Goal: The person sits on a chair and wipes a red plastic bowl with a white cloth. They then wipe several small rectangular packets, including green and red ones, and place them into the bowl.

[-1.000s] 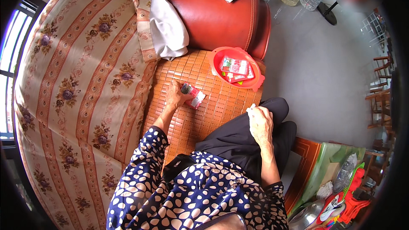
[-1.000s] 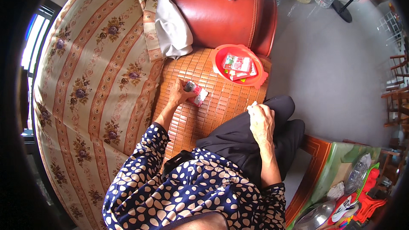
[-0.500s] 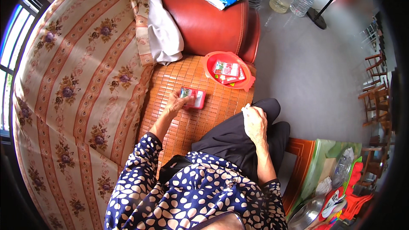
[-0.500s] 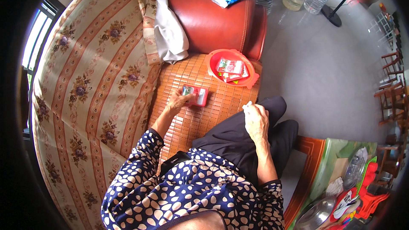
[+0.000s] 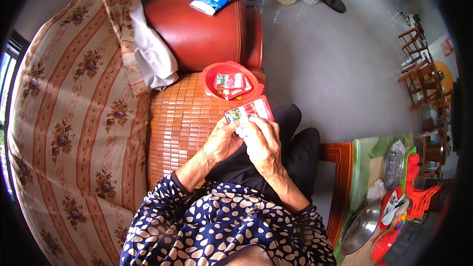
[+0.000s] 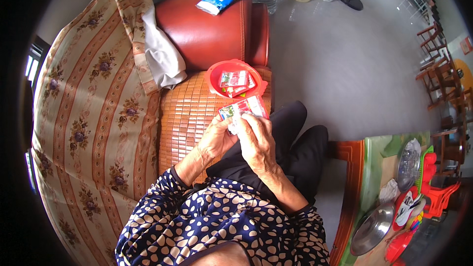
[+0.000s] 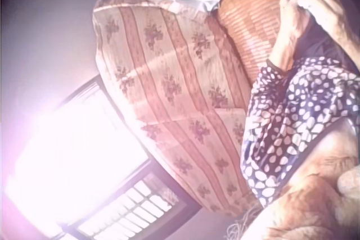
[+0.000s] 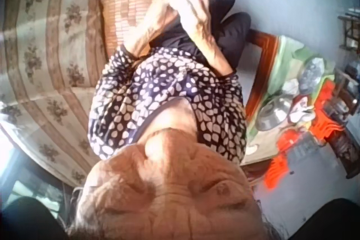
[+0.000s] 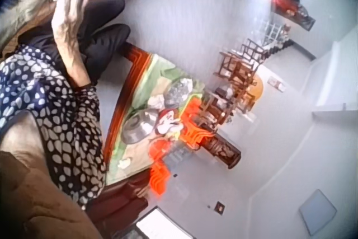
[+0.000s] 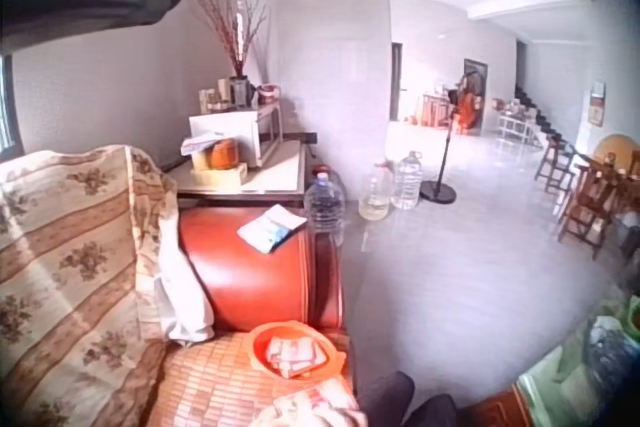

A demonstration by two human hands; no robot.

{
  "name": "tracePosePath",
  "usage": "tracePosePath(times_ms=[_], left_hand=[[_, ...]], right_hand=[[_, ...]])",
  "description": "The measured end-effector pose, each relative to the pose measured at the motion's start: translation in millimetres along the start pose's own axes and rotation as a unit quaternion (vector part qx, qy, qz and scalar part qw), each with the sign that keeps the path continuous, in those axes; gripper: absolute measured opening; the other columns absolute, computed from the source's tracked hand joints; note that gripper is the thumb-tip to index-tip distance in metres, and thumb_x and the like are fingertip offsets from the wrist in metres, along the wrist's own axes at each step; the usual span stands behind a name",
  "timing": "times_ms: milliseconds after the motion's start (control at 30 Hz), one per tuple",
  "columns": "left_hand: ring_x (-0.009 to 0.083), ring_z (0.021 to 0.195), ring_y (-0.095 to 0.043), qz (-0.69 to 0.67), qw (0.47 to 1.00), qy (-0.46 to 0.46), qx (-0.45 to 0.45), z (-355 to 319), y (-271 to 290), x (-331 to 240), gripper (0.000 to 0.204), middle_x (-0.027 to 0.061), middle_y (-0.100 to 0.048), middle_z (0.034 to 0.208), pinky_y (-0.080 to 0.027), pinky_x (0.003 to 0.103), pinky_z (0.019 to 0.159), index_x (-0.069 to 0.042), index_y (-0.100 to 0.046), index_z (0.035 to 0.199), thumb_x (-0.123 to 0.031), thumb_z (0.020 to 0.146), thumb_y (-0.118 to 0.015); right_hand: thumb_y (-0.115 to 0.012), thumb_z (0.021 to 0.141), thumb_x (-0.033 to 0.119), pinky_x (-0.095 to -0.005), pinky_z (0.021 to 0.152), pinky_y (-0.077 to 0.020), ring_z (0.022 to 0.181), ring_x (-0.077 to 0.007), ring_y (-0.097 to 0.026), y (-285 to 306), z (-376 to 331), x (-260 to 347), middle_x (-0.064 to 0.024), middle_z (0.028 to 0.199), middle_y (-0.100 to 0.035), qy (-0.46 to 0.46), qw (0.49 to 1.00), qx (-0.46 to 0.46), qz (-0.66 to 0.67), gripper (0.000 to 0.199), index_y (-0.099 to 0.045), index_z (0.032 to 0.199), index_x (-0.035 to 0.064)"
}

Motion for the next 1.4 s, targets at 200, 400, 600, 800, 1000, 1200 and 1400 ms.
tracePosePath(times_ms=[200, 400, 600, 800, 1000, 1200, 1400], left_hand=[[0.0206, 0.112, -0.059, 0.040, 0.999, 0.017, -0.008, -9, -23, -2, 0.034, 0.0083, -0.061, 0.121, -0.047, 0.039, 0.100, -0.004, -0.053, 0.127, -0.007, 0.093, -0.058], [0.0214, 0.121, -0.052, 0.043, 0.999, 0.011, 0.019, -10, -35, 3, 0.054, 0.0075, -0.056, 0.128, -0.040, 0.039, 0.106, -0.004, -0.047, 0.133, 0.009, 0.081, -0.054], [0.0206, 0.118, -0.052, 0.020, 0.999, 0.016, 0.047, -10, -30, 0, 0.064, 0.0072, -0.056, 0.123, -0.037, 0.036, 0.107, -0.002, -0.048, 0.130, 0.018, 0.069, -0.045], [0.0205, 0.118, -0.053, 0.022, 0.999, -0.001, 0.038, -8, -37, 2, 0.066, 0.0067, -0.059, 0.122, -0.039, 0.036, 0.106, -0.003, -0.050, 0.129, 0.015, 0.066, -0.054], [0.0156, 0.117, -0.050, 0.074, 0.992, 0.004, 0.105, -9, -47, -1, 0.056, 0.0031, -0.056, 0.121, -0.040, 0.031, 0.101, -0.008, -0.045, 0.133, 0.001, 0.081, -0.063], [0.0123, 0.117, -0.046, 0.192, 0.976, 0.009, 0.102, -12, -41, 1, 0.059, 0.0032, -0.049, 0.126, -0.037, 0.029, 0.101, -0.007, -0.035, 0.141, -0.009, 0.087, -0.058], [0.0149, 0.127, -0.039, 0.294, 0.948, -0.036, 0.118, -10, -50, -4, 0.065, 0.0044, -0.044, 0.134, -0.029, 0.031, 0.109, -0.004, -0.027, 0.147, -0.011, 0.087, -0.052]], right_hand=[[-0.066, 0.078, 0.000, -0.0392, 0.080, -0.0494, 0.094, -0.0306, -0.058, 21, 21, -26, -0.0127, 0.109, -0.061, -0.066, 0.996, -0.047, -0.022, 0.030, -0.063, 0.108, 0.0029], [-0.063, 0.079, -0.001, -0.0389, 0.081, -0.0489, 0.095, -0.0302, -0.058, 20, 22, -26, -0.0123, 0.108, -0.061, -0.049, 0.997, -0.043, -0.049, 0.027, -0.062, 0.106, 0.0036], [-0.064, 0.077, -0.001, -0.0365, 0.082, -0.0502, 0.096, -0.0276, -0.059, 10, 11, -1, -0.0088, 0.108, -0.062, 0.001, 0.998, 0.018, 0.058, 0.031, -0.066, 0.107, 0.0041], [-0.065, 0.072, -0.003, -0.0368, 0.080, -0.0497, 0.092, -0.0280, -0.059, 19, 27, -18, -0.0102, 0.106, -0.063, -0.042, 0.998, -0.044, 0.020, 0.039, -0.065, 0.110, 0.0028], [-0.063, 0.074, 0.001, -0.0375, 0.083, -0.0501, 0.098, -0.0291, -0.057, 11, 35, -2, -0.0104, 0.110, -0.061, 0.007, 0.999, 0.024, 0.047, 0.036, -0.064, 0.110, 0.0028], [-0.063, 0.074, 0.002, -0.0357, 0.084, -0.0505, 0.098, -0.0279, -0.057, 8, 35, 2, -0.0079, 0.110, -0.061, 0.038, 0.997, 0.053, 0.043, 0.035, -0.066, 0.108, 0.0046], [-0.066, 0.075, 0.002, -0.0373, 0.083, -0.0496, 0.097, -0.0286, -0.058, 17, 43, -5, -0.0090, 0.109, -0.061, 0.009, 1.000, -0.008, 0.000, 0.032, -0.065, 0.107, 0.0039]])
Point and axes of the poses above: each hand's wrist, its own z-axis towards the middle knuckle, its own y-axis out of the back of the hand, x = y × z, the point moved 9 cm from there along z, towards the middle knuckle
